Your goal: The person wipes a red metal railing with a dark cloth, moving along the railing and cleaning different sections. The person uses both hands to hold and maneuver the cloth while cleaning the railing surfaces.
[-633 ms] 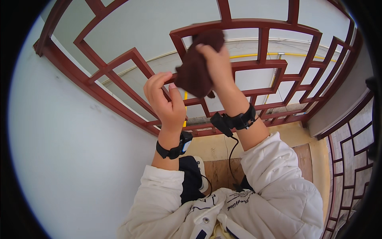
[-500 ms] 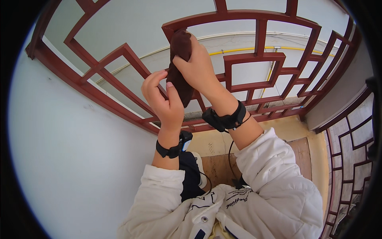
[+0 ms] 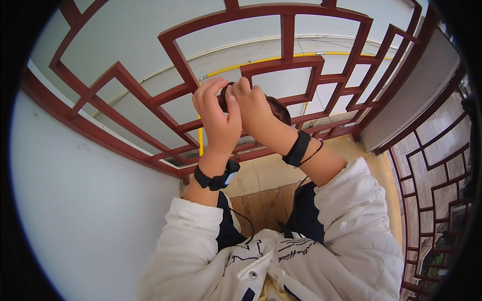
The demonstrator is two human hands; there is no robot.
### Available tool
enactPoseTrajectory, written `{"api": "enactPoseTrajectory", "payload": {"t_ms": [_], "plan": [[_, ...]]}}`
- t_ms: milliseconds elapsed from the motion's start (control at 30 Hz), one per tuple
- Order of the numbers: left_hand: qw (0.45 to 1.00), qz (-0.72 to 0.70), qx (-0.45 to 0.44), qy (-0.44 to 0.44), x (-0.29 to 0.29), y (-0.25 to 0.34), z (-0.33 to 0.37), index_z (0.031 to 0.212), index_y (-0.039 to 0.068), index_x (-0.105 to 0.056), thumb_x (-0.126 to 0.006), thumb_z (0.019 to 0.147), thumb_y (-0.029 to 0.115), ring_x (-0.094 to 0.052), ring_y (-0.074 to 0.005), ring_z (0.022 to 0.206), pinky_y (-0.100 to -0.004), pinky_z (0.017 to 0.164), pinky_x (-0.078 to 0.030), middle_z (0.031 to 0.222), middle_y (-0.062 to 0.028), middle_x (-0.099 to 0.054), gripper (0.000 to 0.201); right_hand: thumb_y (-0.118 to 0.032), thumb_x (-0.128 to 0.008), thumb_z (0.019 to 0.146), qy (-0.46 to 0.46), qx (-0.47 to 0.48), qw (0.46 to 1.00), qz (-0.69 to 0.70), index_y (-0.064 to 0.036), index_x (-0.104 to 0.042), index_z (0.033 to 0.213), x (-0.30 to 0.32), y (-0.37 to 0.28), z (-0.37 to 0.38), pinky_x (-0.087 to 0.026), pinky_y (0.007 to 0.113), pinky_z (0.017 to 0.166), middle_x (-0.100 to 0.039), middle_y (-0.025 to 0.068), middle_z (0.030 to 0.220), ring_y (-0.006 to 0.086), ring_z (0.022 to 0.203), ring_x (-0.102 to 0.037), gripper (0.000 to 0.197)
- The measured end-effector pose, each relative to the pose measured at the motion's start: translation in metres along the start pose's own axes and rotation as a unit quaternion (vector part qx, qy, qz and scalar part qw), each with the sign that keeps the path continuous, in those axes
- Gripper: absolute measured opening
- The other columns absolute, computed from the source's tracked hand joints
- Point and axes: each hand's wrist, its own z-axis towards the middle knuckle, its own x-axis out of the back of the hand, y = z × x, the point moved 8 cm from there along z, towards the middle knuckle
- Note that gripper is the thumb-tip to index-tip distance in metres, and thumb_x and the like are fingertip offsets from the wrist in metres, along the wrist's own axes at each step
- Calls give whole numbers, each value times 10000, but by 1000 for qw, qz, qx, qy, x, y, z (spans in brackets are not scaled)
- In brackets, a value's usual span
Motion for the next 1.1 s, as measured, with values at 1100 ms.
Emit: {"api": "enactPoseTrajectory", "payload": {"t_ms": [1100], "plan": [[986, -122, 108, -48, -57, 63, 62, 1232, 12, -499, -523, 972, 80, -522, -276, 1189, -401, 1029, -402, 1248, -144, -556, 270, -303, -743, 718, -115, -257, 790, 544, -34, -647, 1182, 4, 215, 1, -533, 405, 870, -714, 190, 1063, 345, 991, -685, 545]]}}
